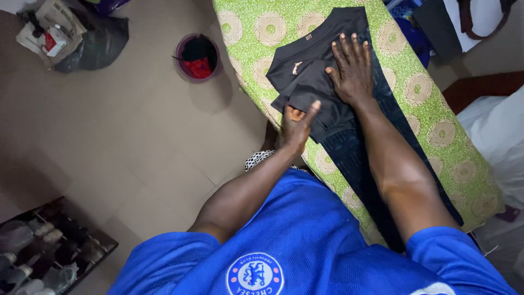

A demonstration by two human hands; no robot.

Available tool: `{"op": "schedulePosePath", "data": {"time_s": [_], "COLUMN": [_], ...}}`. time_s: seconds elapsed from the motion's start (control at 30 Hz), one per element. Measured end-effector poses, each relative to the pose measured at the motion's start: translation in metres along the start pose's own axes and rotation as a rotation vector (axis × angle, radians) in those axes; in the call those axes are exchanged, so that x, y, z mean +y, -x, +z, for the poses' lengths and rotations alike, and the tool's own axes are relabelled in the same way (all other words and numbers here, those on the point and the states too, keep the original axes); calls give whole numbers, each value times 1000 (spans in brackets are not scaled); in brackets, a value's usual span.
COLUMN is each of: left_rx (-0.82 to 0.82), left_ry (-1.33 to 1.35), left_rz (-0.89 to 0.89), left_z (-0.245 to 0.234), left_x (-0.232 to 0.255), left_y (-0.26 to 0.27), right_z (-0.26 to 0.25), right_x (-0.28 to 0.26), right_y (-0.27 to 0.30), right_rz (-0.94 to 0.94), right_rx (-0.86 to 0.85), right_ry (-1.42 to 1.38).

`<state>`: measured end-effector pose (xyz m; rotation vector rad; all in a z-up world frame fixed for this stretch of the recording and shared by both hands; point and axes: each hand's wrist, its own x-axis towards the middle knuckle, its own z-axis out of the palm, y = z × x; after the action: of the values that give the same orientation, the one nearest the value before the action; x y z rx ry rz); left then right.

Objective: The person folds a black jersey on an ironing board by tucking the sides and sleeves inward and folding the bottom up. They then move the folded garment onto a bed and smooth the fabric.

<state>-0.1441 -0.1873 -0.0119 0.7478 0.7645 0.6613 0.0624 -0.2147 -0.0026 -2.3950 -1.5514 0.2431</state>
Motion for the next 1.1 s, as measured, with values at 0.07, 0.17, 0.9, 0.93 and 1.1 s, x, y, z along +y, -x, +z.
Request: {"op": "schedulePosePath", "data": {"time_s": [0.07,0.17,0.9,0.93,1.1], "left_rx": [35,151,203,195,229], "left_ry": [-142,-544,-302,-304,-373], "left_rz": [51,-30,-230,-232,-225], "left_z": [2,5,5,5,10], "left_x": [-11,-6,0,1,19], "left_y": [3,10,-1,-1,1], "right_z": [0,0,7,6,-1], "right_x": [0,-1,-52,-53,-60], "right_y": [0,3,178,176,164], "right_rz": [-7,-7,507,513,407], "right_rx": [4,-1,291,297,281], "right_ry": [6,12,-340,-338,-154]}}
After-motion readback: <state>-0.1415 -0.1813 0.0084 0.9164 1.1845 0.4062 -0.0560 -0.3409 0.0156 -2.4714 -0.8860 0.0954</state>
